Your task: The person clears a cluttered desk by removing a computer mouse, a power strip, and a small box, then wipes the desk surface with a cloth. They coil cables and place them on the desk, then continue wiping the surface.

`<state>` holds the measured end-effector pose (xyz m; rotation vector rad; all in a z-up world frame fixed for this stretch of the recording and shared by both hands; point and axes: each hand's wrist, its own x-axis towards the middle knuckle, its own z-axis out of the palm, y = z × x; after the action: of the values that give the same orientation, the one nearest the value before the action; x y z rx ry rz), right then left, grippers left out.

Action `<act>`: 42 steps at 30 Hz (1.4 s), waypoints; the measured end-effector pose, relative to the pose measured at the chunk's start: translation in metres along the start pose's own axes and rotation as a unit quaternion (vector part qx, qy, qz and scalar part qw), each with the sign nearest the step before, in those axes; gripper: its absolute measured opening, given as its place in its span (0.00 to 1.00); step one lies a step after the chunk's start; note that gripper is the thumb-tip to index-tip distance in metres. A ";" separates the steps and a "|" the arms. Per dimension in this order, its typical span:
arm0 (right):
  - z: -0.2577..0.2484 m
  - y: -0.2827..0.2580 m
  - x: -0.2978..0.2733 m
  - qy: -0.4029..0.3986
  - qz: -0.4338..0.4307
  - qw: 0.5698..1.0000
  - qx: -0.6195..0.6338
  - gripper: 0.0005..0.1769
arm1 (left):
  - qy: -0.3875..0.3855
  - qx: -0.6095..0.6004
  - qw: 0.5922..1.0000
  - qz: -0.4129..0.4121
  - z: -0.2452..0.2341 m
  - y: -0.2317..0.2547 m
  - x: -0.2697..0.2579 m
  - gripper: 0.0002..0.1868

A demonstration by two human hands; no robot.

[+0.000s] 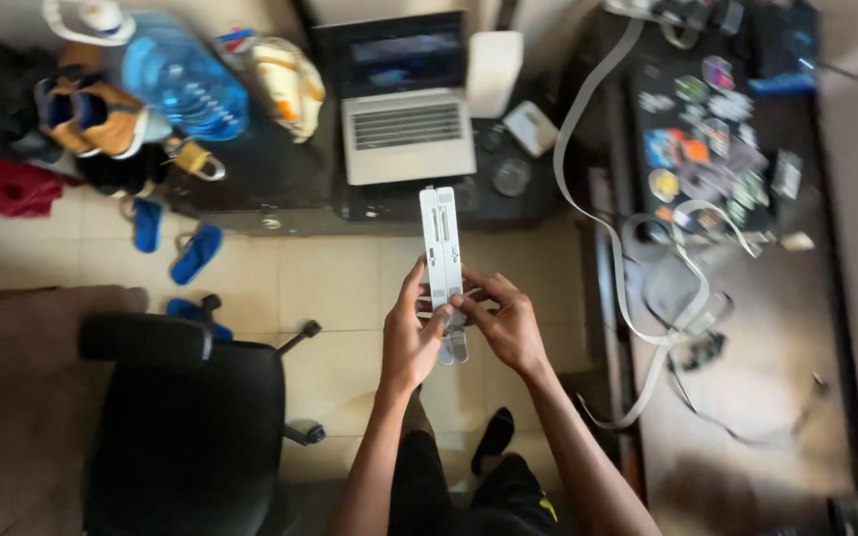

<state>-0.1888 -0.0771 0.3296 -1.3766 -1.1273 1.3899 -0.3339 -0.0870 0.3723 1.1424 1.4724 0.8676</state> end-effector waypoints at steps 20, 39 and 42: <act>0.275 0.036 0.227 -0.105 -0.037 0.990 -0.081 0.22 | 0.311 0.090 0.946 -0.016 -0.229 -0.139 0.206 0.23; 0.349 0.155 0.375 -0.130 -0.067 0.898 -0.414 0.15 | 0.313 0.185 0.930 -0.051 -0.272 -0.264 0.366 0.18; 0.357 0.177 0.397 -0.133 -0.060 0.888 -0.437 0.18 | 0.296 0.181 0.936 -0.053 -0.275 -0.272 0.387 0.16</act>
<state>-0.5524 0.2586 0.0620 -1.6876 -2.1536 1.0103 -0.6647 0.2186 0.0621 1.0962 2.2432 0.9362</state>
